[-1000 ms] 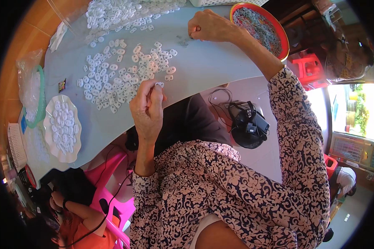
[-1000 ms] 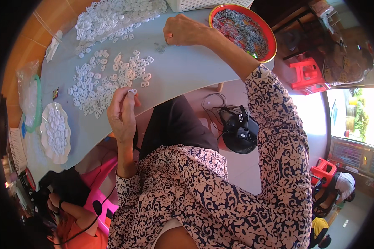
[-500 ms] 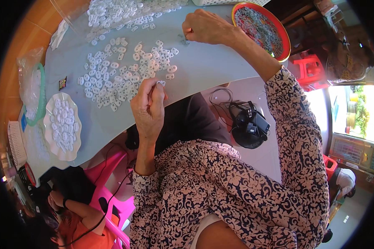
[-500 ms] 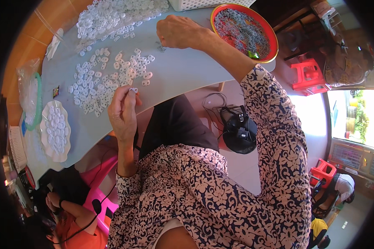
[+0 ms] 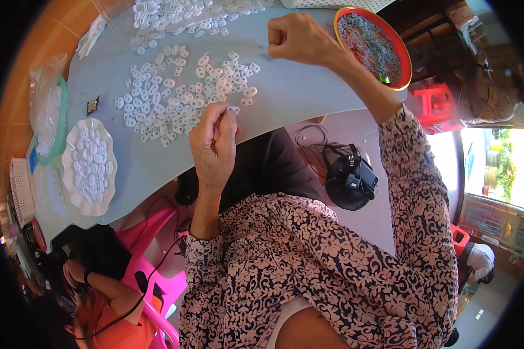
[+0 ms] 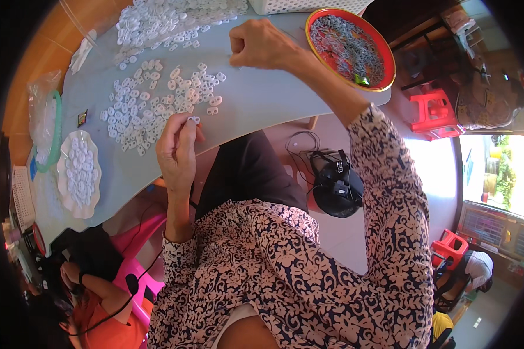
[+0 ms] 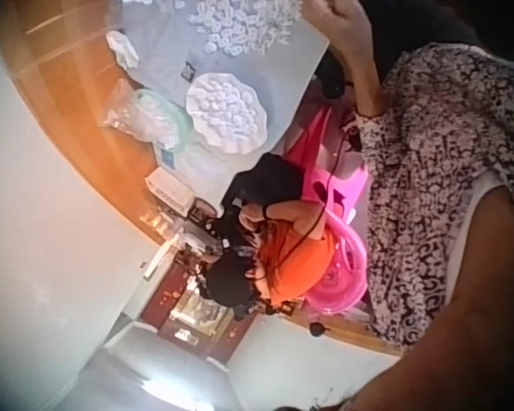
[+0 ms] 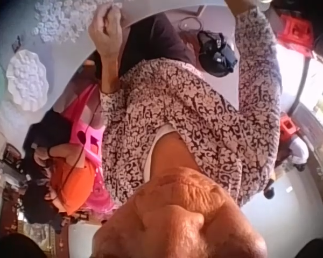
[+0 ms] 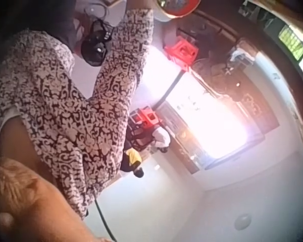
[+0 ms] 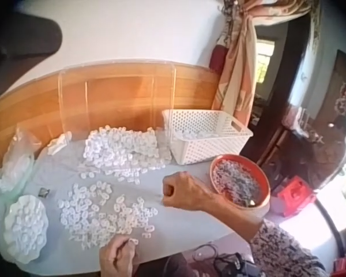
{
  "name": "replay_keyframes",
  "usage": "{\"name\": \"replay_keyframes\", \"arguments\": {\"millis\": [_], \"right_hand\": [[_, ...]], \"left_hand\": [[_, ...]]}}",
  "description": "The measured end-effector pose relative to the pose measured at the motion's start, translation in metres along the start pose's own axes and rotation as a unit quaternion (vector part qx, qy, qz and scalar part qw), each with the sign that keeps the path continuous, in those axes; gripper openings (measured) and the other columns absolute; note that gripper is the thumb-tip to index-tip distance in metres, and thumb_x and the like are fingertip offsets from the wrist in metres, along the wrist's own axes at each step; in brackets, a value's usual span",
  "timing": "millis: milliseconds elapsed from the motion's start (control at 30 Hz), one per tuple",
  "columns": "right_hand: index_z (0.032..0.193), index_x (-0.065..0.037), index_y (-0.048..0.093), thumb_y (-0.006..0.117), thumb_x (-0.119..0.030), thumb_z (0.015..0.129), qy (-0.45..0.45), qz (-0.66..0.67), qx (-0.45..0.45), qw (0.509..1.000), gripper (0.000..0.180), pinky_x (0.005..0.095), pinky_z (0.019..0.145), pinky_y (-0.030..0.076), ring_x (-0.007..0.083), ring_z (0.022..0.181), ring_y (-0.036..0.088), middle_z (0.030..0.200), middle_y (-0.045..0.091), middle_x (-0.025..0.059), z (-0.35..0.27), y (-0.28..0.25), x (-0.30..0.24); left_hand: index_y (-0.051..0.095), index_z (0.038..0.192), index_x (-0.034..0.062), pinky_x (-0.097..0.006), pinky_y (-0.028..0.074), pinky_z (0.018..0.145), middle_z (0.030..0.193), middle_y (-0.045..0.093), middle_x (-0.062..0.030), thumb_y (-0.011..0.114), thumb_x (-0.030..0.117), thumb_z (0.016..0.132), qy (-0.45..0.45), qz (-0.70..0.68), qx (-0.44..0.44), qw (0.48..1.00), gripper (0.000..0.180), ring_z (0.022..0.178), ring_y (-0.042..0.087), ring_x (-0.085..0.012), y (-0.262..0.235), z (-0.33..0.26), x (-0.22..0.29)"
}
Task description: The person is manually assembling small white plastic rings by inserting smaller grey components into them.
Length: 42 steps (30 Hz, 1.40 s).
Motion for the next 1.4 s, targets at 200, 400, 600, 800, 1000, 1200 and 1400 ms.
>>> {"name": "replay_keyframes", "arguments": {"millis": [200,400,600,800,1000,1200,1400], "right_hand": [[0.098,0.002,0.064,0.063,-0.004,0.082,0.025,0.343,-0.028,0.939,0.018,0.0214,0.066,0.049,0.0068,0.072,0.058,0.08,0.064,0.0024,-0.041,0.043,-0.033],[0.095,0.001,0.065,0.062,-0.006,0.086,0.06,0.513,0.001,0.856,0.011,0.0224,0.066,0.049,0.0077,0.07,0.057,0.08,0.064,0.003,-0.056,0.063,-0.036],[0.097,-0.001,0.063,0.06,-0.005,0.087,0.023,0.559,0.006,0.829,0.011,0.0224,0.071,0.049,0.0079,0.076,0.056,0.085,0.062,0.0017,-0.055,0.065,-0.038],[0.107,-0.002,0.058,0.057,0.003,0.087,0.009,0.565,0.006,0.825,0.021,0.025,0.087,0.049,0.0098,0.091,0.059,0.095,0.061,0.0031,-0.055,0.068,-0.036],[0.106,-0.002,0.058,0.058,0.004,0.086,0.006,0.552,0.013,0.833,0.021,0.0255,0.086,0.049,0.0101,0.091,0.059,0.094,0.062,0.0038,-0.056,0.067,-0.038],[0.105,0.0,0.058,0.059,0.002,0.086,-0.028,0.541,0.02,0.841,0.019,0.0253,0.082,0.051,0.0101,0.087,0.061,0.091,0.063,0.0045,-0.057,0.068,-0.037],[0.091,0.003,0.063,0.062,-0.004,0.086,0.022,0.501,-0.011,0.865,0.009,0.0234,0.075,0.052,0.0092,0.079,0.061,0.083,0.065,0.005,-0.056,0.061,-0.04]], "left_hand": [[0.057,0.091,-0.0006,-0.02,0.035,0.054,0.065,0.054,-0.002,0.051,0.01,0.09,-0.029,-0.052,0.011,0.998,0.012,0.06,0.046,-0.0051,-0.005,0.005,0.007],[0.057,0.091,0.0008,-0.019,0.033,0.053,0.065,0.054,-0.0016,0.052,0.014,0.09,-0.044,-0.082,0.0,0.996,0.014,0.06,0.046,-0.005,0.001,0.008,0.003],[0.057,0.089,0.0003,-0.02,0.035,0.057,0.066,0.054,-0.002,0.052,0.016,0.091,-0.049,-0.055,-0.033,0.997,0.017,0.061,0.047,-0.0063,0.008,0.011,0.007],[0.058,0.091,-0.0006,-0.02,0.037,0.061,0.068,0.056,-0.003,0.053,0.016,0.091,-0.063,-0.07,-0.035,0.995,0.018,0.064,0.05,-0.0073,0.01,0.013,0.006],[0.058,0.091,-0.0006,-0.021,0.038,0.06,0.068,0.057,-0.0032,0.054,0.017,0.09,-0.063,-0.066,-0.029,0.995,0.018,0.063,0.05,-0.0074,0.01,0.012,0.005],[0.056,0.084,0.0006,-0.019,0.034,0.048,0.063,0.051,0.0005,0.053,0.014,0.09,-0.032,-0.041,-0.012,0.999,0.015,0.057,0.047,-0.0042,0.012,0.013,0.006],[0.056,0.083,0.0008,-0.019,0.032,0.047,0.06,0.049,0.0016,0.054,0.015,0.09,-0.02,-0.066,-0.026,0.997,0.016,0.053,0.043,-0.0032,0.009,0.012,0.001]]}}
Point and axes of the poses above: each hand's wrist, its own z-axis towards the middle knuckle, its own y-axis out of the palm, x = y × z, the point moved 3 cm from there along z, towards the middle knuckle
